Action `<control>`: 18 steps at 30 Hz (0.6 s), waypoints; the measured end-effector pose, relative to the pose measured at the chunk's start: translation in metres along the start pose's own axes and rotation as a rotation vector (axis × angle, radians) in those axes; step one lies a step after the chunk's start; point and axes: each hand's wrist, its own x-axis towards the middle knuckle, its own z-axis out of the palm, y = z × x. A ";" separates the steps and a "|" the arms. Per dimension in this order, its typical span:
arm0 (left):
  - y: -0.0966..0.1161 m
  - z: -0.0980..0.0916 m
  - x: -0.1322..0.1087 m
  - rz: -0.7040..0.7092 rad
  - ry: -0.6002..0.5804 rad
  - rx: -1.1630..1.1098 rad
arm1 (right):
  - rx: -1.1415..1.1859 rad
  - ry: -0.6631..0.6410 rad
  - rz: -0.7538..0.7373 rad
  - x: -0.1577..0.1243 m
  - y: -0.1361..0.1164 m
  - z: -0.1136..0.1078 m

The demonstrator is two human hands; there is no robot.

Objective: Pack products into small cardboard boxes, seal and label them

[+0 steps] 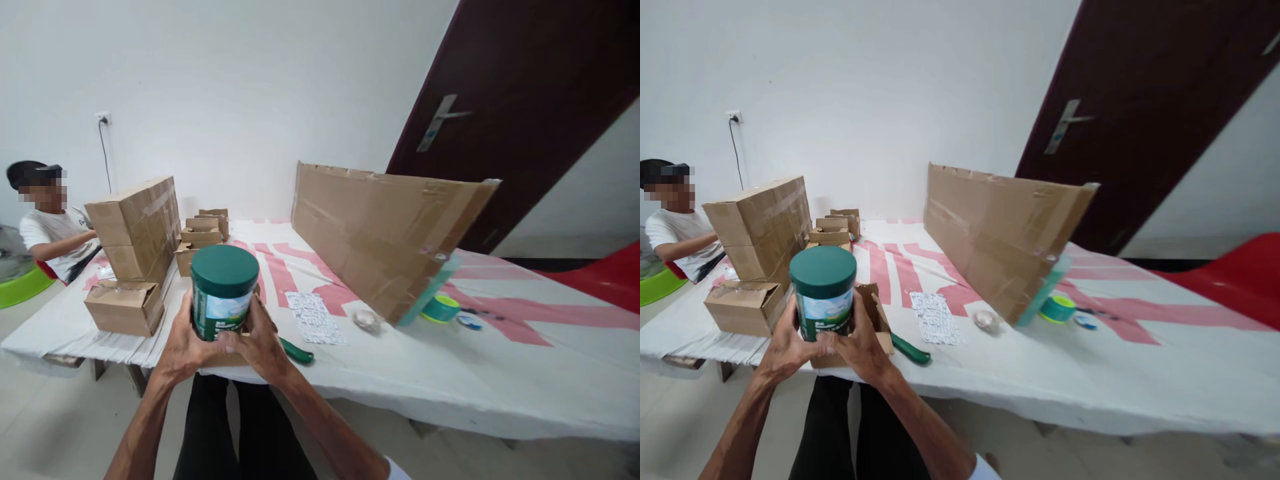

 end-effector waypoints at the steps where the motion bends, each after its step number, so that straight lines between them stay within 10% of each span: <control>1: -0.003 -0.003 0.000 -0.023 0.029 -0.005 | -0.001 -0.046 -0.016 0.002 -0.003 0.002; 4: -0.017 -0.019 0.001 -0.095 0.136 -0.022 | -0.115 -0.074 -0.081 0.010 -0.004 -0.005; 8: -0.031 -0.045 0.008 -0.156 0.384 -0.084 | -0.327 0.202 -0.131 0.028 0.020 -0.050; 12: -0.038 -0.067 0.028 -0.155 0.538 -0.077 | -0.342 0.360 0.141 0.046 0.062 -0.101; 18: -0.057 -0.071 0.065 -0.160 0.559 0.050 | -0.202 -0.010 0.335 0.037 0.093 -0.107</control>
